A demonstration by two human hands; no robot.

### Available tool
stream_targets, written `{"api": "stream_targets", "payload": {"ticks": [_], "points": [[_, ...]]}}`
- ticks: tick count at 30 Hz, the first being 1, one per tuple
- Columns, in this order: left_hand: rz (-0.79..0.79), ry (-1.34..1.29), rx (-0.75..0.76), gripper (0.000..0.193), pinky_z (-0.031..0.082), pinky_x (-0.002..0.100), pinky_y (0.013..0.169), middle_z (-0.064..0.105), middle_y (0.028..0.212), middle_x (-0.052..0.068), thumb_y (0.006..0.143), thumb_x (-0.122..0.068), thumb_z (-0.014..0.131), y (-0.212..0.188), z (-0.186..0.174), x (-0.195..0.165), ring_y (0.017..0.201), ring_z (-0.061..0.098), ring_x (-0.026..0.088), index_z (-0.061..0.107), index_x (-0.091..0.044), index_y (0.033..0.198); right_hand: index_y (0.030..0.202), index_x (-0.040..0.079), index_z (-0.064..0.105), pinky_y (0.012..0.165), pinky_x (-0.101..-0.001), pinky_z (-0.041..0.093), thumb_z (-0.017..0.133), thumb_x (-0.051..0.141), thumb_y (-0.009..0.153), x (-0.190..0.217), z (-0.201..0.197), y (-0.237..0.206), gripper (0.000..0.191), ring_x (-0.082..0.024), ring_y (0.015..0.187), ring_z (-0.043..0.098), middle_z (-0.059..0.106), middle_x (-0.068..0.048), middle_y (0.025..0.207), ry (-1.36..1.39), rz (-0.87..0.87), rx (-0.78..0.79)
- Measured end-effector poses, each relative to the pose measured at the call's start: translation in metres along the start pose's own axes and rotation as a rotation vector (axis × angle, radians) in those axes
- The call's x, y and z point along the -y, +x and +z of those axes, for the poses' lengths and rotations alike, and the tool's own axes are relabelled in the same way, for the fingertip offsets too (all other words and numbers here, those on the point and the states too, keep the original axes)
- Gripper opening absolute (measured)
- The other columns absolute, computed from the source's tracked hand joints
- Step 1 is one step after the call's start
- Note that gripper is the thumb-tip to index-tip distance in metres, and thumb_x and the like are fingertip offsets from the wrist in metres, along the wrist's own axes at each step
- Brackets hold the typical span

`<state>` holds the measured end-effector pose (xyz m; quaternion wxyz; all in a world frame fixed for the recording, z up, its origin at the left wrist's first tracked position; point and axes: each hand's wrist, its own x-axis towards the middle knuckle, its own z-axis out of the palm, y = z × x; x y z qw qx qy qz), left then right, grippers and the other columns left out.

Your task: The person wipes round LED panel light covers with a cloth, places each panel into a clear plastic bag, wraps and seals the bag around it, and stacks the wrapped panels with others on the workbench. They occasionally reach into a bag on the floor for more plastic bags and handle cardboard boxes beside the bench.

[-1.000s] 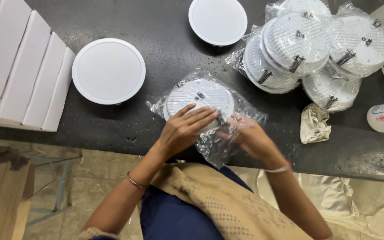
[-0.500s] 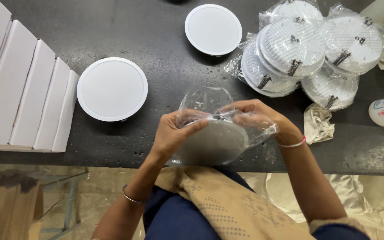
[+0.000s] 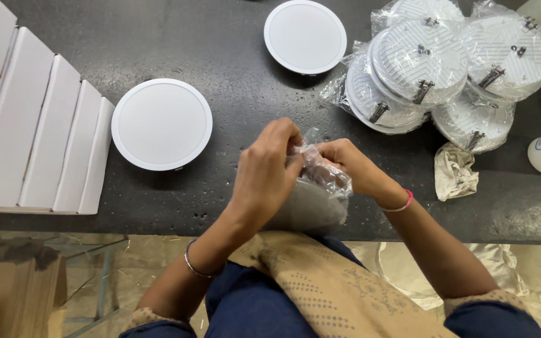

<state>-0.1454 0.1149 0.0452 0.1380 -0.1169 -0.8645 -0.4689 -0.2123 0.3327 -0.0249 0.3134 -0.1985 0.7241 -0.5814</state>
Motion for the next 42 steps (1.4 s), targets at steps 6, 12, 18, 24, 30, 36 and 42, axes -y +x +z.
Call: {"api": "stream_targets", "payload": {"ticks": [6, 12, 18, 24, 30, 36, 42], "points": [[-0.190, -0.004, 0.297, 0.035, 0.059, 0.044, 0.074, 0.068, 0.097, 0.015, 0.097, -0.028, 0.070, -0.010, 0.004, -0.022, 0.081, 0.072, 0.032, 0.049, -0.004, 0.114, 0.112, -0.003, 0.073, 0.073, -0.0202, 0.054, 0.066, 0.022, 0.101, -0.016, -0.009, 0.001, 0.029, -0.002, 0.087, 0.061, 0.073, 0.001, 0.099, 0.137, -0.079, 0.041], [-0.067, 0.235, 0.212, 0.039, 0.059, 0.040, 0.070, 0.063, 0.099, 0.012, 0.092, -0.028, 0.074, -0.016, 0.023, -0.038, 0.082, 0.071, 0.029, 0.051, -0.003, 0.113, 0.102, -0.005, 0.070, 0.071, -0.0235, 0.053, 0.072, 0.019, 0.098, -0.014, -0.005, 0.000, 0.024, -0.005, 0.086, 0.060, 0.070, 0.000, 0.096, 0.150, -0.123, 0.121], [-0.126, 0.036, 0.272, 0.029, 0.057, 0.041, 0.071, 0.063, 0.103, 0.010, 0.091, -0.022, 0.077, -0.003, 0.005, -0.009, 0.083, 0.073, 0.028, 0.057, -0.004, 0.101, 0.106, -0.001, 0.072, 0.072, -0.0189, 0.050, 0.059, 0.020, 0.105, -0.016, 0.001, 0.003, 0.025, -0.001, 0.083, 0.057, 0.068, 0.006, 0.093, 0.136, -0.058, 0.080], [0.071, -0.235, 0.292, 0.032, 0.061, 0.034, 0.075, 0.064, 0.110, 0.008, 0.081, -0.005, 0.077, 0.006, -0.012, 0.018, 0.087, 0.073, 0.022, 0.064, -0.003, 0.110, 0.100, 0.002, 0.073, 0.052, -0.0203, 0.037, 0.056, 0.020, 0.102, -0.010, 0.003, 0.002, 0.025, 0.000, 0.064, 0.044, 0.060, 0.008, 0.075, -0.033, 0.047, 0.011], [0.316, 0.000, 0.334, 0.011, 0.058, 0.036, 0.082, 0.071, 0.104, 0.005, 0.088, 0.001, 0.066, 0.001, -0.022, 0.031, 0.096, 0.071, 0.024, 0.071, -0.004, 0.097, 0.095, 0.001, 0.074, 0.054, -0.0207, 0.038, 0.057, 0.027, 0.106, 0.008, 0.012, -0.002, 0.034, -0.002, 0.063, 0.045, 0.056, 0.007, 0.071, -0.071, 0.074, -0.022], [0.442, 0.126, 0.392, 0.029, 0.055, 0.039, 0.089, 0.070, 0.112, 0.010, 0.084, 0.005, 0.059, -0.003, -0.034, 0.036, 0.108, 0.065, 0.028, 0.071, -0.001, 0.109, 0.115, 0.001, 0.076, 0.060, -0.0243, 0.045, 0.060, 0.029, 0.103, 0.033, 0.010, -0.006, 0.034, -0.006, 0.068, 0.051, 0.063, 0.002, 0.077, -0.212, 0.032, 0.015], [0.308, 0.029, 0.397, 0.035, 0.050, 0.041, 0.093, 0.071, 0.111, 0.010, 0.079, 0.008, 0.059, 0.001, -0.030, 0.029, 0.108, 0.065, 0.030, 0.072, -0.004, 0.109, 0.127, 0.003, 0.067, 0.071, -0.0269, 0.057, 0.078, 0.030, 0.084, 0.051, 0.017, -0.020, 0.052, -0.012, 0.079, 0.070, 0.076, -0.005, 0.091, -0.330, 0.042, 0.049]]}}
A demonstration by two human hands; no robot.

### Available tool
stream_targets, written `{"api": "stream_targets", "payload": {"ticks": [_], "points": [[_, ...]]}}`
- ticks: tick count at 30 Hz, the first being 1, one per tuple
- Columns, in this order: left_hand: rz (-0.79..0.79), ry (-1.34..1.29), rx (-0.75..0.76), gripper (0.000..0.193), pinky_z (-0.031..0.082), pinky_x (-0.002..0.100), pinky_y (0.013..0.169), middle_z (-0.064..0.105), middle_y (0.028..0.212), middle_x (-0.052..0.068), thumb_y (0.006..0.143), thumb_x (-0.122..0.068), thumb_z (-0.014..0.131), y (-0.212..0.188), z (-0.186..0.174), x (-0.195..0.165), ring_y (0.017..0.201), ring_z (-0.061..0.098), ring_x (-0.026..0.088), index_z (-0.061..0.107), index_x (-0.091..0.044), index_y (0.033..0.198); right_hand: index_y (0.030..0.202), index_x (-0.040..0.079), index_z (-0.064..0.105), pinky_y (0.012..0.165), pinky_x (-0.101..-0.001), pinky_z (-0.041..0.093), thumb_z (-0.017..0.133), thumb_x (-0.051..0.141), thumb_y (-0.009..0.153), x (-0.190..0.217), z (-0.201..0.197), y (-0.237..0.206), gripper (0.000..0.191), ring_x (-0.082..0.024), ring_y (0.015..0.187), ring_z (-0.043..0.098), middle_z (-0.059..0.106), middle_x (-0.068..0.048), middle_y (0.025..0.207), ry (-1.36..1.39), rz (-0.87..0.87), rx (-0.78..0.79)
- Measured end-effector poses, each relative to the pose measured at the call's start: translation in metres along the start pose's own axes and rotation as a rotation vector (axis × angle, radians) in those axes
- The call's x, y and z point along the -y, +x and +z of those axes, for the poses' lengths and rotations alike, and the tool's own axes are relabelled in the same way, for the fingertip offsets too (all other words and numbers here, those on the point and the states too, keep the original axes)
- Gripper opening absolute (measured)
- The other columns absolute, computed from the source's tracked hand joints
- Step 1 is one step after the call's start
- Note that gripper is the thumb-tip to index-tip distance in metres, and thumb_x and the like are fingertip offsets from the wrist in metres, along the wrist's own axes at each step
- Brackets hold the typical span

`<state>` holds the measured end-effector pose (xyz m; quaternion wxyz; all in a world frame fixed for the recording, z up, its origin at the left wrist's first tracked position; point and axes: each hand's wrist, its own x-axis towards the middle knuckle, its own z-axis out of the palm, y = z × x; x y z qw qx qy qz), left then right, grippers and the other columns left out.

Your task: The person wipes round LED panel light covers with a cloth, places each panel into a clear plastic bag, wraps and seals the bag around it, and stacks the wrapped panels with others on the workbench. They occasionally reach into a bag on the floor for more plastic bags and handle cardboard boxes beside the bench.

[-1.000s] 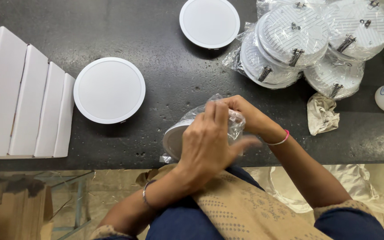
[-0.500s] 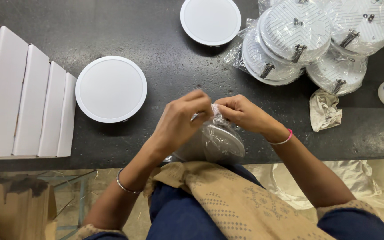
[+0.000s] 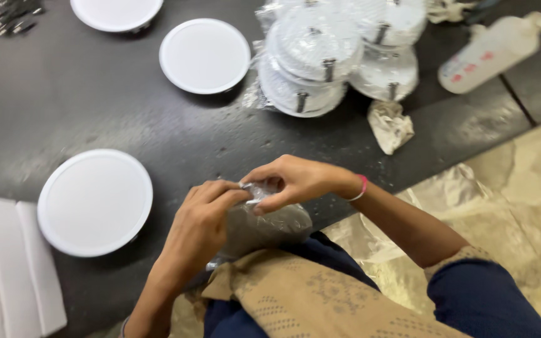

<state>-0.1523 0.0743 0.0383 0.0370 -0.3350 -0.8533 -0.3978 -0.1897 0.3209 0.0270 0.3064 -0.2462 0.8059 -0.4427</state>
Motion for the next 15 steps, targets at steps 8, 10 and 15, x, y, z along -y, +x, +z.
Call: {"api": "stream_targets", "payload": {"ticks": [8, 10, 15], "points": [[-0.340, -0.600, -0.526, 0.019, 0.056, 0.029, 0.102, 0.067, 0.126, 0.010, 0.103, 0.005, 0.051, -0.021, -0.019, 0.047, 0.111, 0.067, 0.015, 0.056, -0.002, 0.121, 0.117, 0.000, 0.068, 0.087, -0.0363, 0.059, 0.075, 0.029, 0.093, -0.060, -0.078, -0.041, 0.039, -0.019, 0.094, 0.071, 0.073, -0.009, 0.105, 0.686, -0.013, -0.871], [-0.441, -0.648, -0.555, 0.017, 0.055, 0.028, 0.098, 0.067, 0.120, 0.011, 0.104, 0.005, 0.053, -0.029, -0.016, 0.060, 0.106, 0.066, 0.015, 0.058, 0.000, 0.119, 0.122, 0.003, 0.064, 0.090, -0.0394, 0.061, 0.070, 0.032, 0.093, -0.090, -0.110, -0.056, 0.041, -0.021, 0.099, 0.071, 0.071, -0.009, 0.111, 0.872, -0.035, -1.082], [-0.560, -0.654, -0.452, 0.014, 0.056, 0.027, 0.091, 0.070, 0.111, 0.009, 0.103, 0.002, 0.056, -0.039, 0.008, 0.063, 0.098, 0.067, 0.015, 0.062, 0.000, 0.115, 0.127, 0.001, 0.057, 0.104, -0.0458, 0.062, 0.075, 0.022, 0.095, -0.166, -0.179, -0.050, 0.043, -0.028, 0.116, 0.064, 0.062, -0.015, 0.125, 1.006, -0.355, -1.197]]}}
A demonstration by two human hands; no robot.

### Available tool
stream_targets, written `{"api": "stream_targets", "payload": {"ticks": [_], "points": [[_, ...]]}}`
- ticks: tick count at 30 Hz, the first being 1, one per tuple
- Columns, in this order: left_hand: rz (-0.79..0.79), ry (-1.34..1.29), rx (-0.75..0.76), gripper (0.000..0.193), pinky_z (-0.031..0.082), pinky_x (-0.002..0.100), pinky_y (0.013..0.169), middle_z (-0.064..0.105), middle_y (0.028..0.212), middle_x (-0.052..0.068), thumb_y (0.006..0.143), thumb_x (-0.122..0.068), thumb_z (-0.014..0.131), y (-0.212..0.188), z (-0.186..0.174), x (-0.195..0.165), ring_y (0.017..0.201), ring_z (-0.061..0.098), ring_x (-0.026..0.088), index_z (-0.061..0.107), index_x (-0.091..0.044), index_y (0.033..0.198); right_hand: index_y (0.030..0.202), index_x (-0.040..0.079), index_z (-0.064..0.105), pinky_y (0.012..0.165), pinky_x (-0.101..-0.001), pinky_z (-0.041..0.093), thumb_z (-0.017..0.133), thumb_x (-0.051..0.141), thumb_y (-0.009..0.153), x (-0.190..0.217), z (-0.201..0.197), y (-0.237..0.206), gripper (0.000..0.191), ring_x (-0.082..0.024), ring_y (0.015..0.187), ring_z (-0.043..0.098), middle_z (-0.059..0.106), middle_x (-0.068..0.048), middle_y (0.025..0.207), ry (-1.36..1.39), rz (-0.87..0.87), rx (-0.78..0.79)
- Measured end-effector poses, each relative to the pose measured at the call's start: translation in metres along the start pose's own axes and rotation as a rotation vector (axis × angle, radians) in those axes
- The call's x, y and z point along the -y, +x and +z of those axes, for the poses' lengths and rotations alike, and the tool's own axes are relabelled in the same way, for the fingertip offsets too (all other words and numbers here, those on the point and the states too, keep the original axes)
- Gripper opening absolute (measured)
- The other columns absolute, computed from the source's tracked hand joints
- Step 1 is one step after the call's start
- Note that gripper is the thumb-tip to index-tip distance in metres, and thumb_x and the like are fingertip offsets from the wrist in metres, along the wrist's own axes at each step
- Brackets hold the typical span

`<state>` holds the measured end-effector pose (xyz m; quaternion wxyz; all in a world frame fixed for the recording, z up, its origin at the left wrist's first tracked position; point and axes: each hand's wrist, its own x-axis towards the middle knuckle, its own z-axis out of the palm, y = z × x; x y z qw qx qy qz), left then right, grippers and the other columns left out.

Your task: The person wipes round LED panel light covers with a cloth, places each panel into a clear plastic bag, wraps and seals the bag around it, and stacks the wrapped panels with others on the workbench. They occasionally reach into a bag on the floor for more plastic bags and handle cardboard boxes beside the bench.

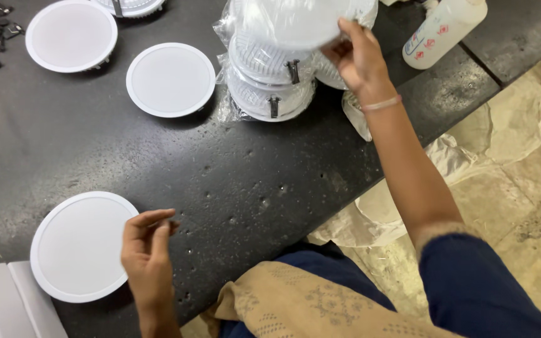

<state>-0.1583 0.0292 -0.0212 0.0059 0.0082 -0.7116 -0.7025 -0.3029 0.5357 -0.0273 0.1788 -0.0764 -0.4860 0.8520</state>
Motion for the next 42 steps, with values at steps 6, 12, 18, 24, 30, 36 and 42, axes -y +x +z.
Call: {"api": "stream_targets", "payload": {"ticks": [6, 12, 18, 24, 30, 36, 42], "points": [[-0.050, 0.129, 0.123, 0.015, 0.057, 0.027, 0.089, 0.073, 0.107, 0.007, 0.101, -0.001, 0.057, -0.019, 0.044, -0.008, 0.098, 0.070, 0.014, 0.067, -0.001, 0.111, 0.123, -0.001, 0.060, 0.103, -0.0486, 0.060, 0.080, 0.011, 0.090, -0.015, -0.022, 0.048, 0.040, -0.031, 0.115, 0.063, 0.061, -0.015, 0.124, 0.272, 0.038, -0.083], [-0.058, 0.226, 0.305, 0.015, 0.056, 0.027, 0.088, 0.075, 0.105, 0.006, 0.099, -0.003, 0.059, -0.041, 0.121, -0.008, 0.097, 0.070, 0.012, 0.069, -0.002, 0.109, 0.121, 0.002, 0.061, 0.100, -0.0395, 0.062, 0.071, 0.030, 0.103, 0.030, -0.072, -0.048, 0.034, -0.027, 0.110, 0.072, 0.070, -0.015, 0.120, 0.036, 0.057, 0.052], [-0.095, 0.325, 0.581, 0.015, 0.056, 0.027, 0.082, 0.076, 0.102, 0.005, 0.098, -0.006, 0.063, -0.073, 0.212, -0.005, 0.093, 0.070, 0.013, 0.071, -0.004, 0.110, 0.106, -0.003, 0.073, 0.075, -0.0391, 0.064, 0.058, 0.039, 0.103, 0.078, -0.230, -0.209, 0.045, -0.024, 0.080, 0.077, 0.077, -0.017, 0.092, -0.642, 0.573, 0.213], [-0.062, 0.243, 1.101, 0.020, 0.056, 0.032, 0.086, 0.072, 0.109, 0.009, 0.096, -0.007, 0.066, -0.117, 0.326, 0.048, 0.100, 0.072, 0.020, 0.067, -0.005, 0.116, 0.124, 0.011, 0.071, 0.095, -0.0439, 0.050, 0.048, 0.041, 0.105, -0.066, -0.329, -0.315, 0.042, -0.038, 0.114, 0.063, 0.066, -0.017, 0.135, -1.528, 0.298, 0.352], [-0.050, 0.770, 0.977, 0.047, 0.045, 0.043, 0.108, 0.040, 0.148, 0.029, 0.088, -0.021, 0.078, -0.136, 0.434, 0.183, 0.136, 0.046, 0.044, 0.066, -0.021, 0.133, 0.111, 0.015, 0.076, 0.090, -0.0497, 0.054, 0.045, 0.051, 0.104, -0.072, -0.344, -0.406, 0.048, -0.036, 0.105, 0.068, 0.074, -0.014, 0.110, -1.559, 1.065, 0.072], [0.112, 0.680, 1.115, 0.049, 0.041, 0.036, 0.119, 0.024, 0.164, 0.029, 0.075, -0.001, 0.075, -0.159, 0.478, 0.274, 0.151, 0.033, 0.042, 0.075, -0.021, 0.119, 0.106, 0.012, 0.076, 0.088, -0.0510, 0.055, 0.056, 0.042, 0.099, -0.058, -0.356, -0.457, 0.037, -0.035, 0.104, 0.069, 0.075, -0.013, 0.108, -1.555, 1.075, 0.087], [0.075, 0.537, 1.353, 0.080, 0.031, 0.038, 0.122, 0.033, 0.165, 0.022, 0.072, 0.009, 0.054, -0.203, 0.494, 0.277, 0.152, 0.034, 0.038, 0.050, -0.013, 0.149, 0.115, 0.016, 0.074, 0.094, -0.0506, 0.053, 0.066, 0.039, 0.091, -0.097, -0.369, -0.470, 0.034, -0.039, 0.118, 0.061, 0.063, -0.016, 0.129, -1.485, 1.004, -0.062]]}}
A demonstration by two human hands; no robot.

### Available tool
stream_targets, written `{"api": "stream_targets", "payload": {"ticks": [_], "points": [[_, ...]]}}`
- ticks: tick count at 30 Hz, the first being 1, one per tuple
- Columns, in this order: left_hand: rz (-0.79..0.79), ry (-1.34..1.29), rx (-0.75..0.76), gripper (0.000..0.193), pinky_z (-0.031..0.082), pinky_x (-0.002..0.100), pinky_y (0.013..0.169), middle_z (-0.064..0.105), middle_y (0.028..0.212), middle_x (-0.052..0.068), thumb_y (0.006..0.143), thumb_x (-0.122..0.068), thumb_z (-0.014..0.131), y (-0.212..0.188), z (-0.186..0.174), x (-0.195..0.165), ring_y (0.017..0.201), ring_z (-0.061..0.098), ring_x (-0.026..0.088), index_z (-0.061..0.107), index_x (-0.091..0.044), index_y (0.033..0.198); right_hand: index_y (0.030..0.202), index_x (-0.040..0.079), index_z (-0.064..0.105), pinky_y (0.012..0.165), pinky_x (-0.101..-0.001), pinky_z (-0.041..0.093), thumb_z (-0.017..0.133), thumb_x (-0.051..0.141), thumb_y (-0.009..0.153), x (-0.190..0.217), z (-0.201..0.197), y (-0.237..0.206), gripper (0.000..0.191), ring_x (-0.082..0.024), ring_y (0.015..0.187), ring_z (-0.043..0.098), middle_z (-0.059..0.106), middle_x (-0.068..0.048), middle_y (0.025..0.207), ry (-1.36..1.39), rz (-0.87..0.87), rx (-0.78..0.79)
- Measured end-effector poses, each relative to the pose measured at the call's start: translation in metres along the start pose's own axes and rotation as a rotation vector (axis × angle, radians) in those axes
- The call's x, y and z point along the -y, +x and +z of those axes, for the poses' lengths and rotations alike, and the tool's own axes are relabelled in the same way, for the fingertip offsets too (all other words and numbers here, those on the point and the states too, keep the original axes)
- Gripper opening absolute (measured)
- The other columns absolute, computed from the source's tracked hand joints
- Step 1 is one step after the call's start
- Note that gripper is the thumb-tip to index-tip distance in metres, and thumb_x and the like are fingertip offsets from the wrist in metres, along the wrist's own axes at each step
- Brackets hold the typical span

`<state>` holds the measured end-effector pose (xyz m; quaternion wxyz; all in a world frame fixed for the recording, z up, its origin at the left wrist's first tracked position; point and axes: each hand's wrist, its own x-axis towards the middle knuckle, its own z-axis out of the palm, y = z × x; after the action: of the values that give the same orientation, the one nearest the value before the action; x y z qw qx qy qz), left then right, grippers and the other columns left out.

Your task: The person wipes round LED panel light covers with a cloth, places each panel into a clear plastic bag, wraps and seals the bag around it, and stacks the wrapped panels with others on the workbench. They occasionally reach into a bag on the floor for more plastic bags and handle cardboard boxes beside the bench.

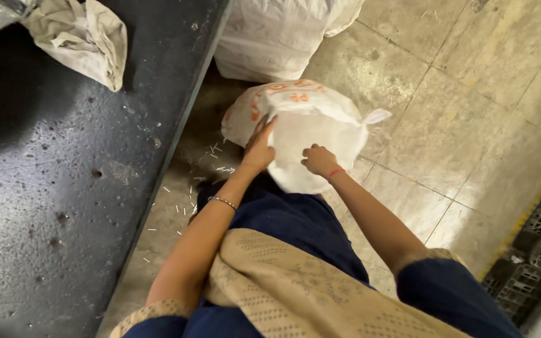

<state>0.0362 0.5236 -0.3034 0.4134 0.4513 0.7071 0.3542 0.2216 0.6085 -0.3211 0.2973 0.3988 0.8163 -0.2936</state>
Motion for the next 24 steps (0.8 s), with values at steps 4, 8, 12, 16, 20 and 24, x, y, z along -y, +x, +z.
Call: {"api": "stream_targets", "payload": {"ticks": [4, 8, 12, 16, 20, 24], "points": [[0.091, -0.014, 0.111, 0.084, 0.029, 0.039, 0.124, 0.036, 0.161, 0.023, 0.075, -0.001, 0.063, -0.001, 0.008, -0.047, 0.151, 0.035, 0.039, 0.041, -0.006, 0.156, 0.122, 0.022, 0.073, 0.103, -0.0521, 0.046, 0.071, 0.042, 0.087, -0.010, -0.006, 0.034, 0.040, -0.044, 0.130, 0.048, 0.060, -0.013, 0.135, -0.086, 0.052, 0.087], [0.204, -0.174, 0.164, 0.084, 0.034, 0.038, 0.119, 0.036, 0.163, 0.023, 0.075, -0.006, 0.065, -0.017, 0.002, -0.099, 0.150, 0.037, 0.038, 0.040, -0.009, 0.155, 0.122, 0.015, 0.071, 0.096, -0.0556, 0.050, 0.071, 0.041, 0.086, -0.027, -0.030, 0.060, 0.044, -0.044, 0.127, 0.050, 0.065, -0.011, 0.128, -0.202, 0.141, -0.014], [0.061, -0.308, 0.141, 0.084, 0.048, 0.037, 0.104, 0.044, 0.160, 0.019, 0.076, -0.008, 0.064, -0.021, -0.023, -0.117, 0.143, 0.048, 0.034, 0.039, -0.017, 0.155, 0.112, 0.010, 0.074, 0.093, -0.0507, 0.055, 0.071, 0.052, 0.086, -0.025, -0.052, 0.069, 0.050, -0.040, 0.118, 0.060, 0.071, -0.013, 0.117, -0.084, 0.112, -0.060], [0.199, -0.122, -0.187, 0.093, 0.037, 0.042, 0.123, 0.040, 0.163, 0.022, 0.081, 0.005, 0.072, 0.000, -0.058, -0.097, 0.153, 0.038, 0.038, 0.035, -0.015, 0.164, 0.091, 0.003, 0.079, 0.092, -0.0452, 0.055, 0.073, 0.065, 0.088, 0.001, -0.083, 0.084, 0.063, -0.036, 0.104, 0.069, 0.074, -0.019, 0.103, -0.122, -0.033, -0.106], [0.286, -0.142, -0.347, 0.101, 0.043, 0.043, 0.116, 0.022, 0.165, 0.026, 0.083, 0.006, 0.078, 0.010, -0.088, -0.074, 0.149, 0.033, 0.043, 0.020, -0.012, 0.164, 0.089, 0.007, 0.080, 0.087, -0.0466, 0.056, 0.078, 0.046, 0.085, 0.036, -0.125, 0.086, 0.040, -0.038, 0.095, 0.071, 0.075, -0.017, 0.098, -0.071, -0.088, -0.182], [0.074, -0.288, -0.344, 0.091, 0.054, 0.039, 0.103, 0.030, 0.161, 0.020, 0.087, -0.003, 0.074, -0.017, -0.113, -0.076, 0.134, 0.059, 0.032, 0.024, -0.015, 0.162, 0.090, 0.009, 0.081, 0.081, -0.0422, 0.056, 0.079, 0.016, 0.077, 0.037, -0.167, 0.047, 0.015, -0.031, 0.090, 0.073, 0.076, -0.014, 0.094, 0.218, -0.405, -0.662]]}}
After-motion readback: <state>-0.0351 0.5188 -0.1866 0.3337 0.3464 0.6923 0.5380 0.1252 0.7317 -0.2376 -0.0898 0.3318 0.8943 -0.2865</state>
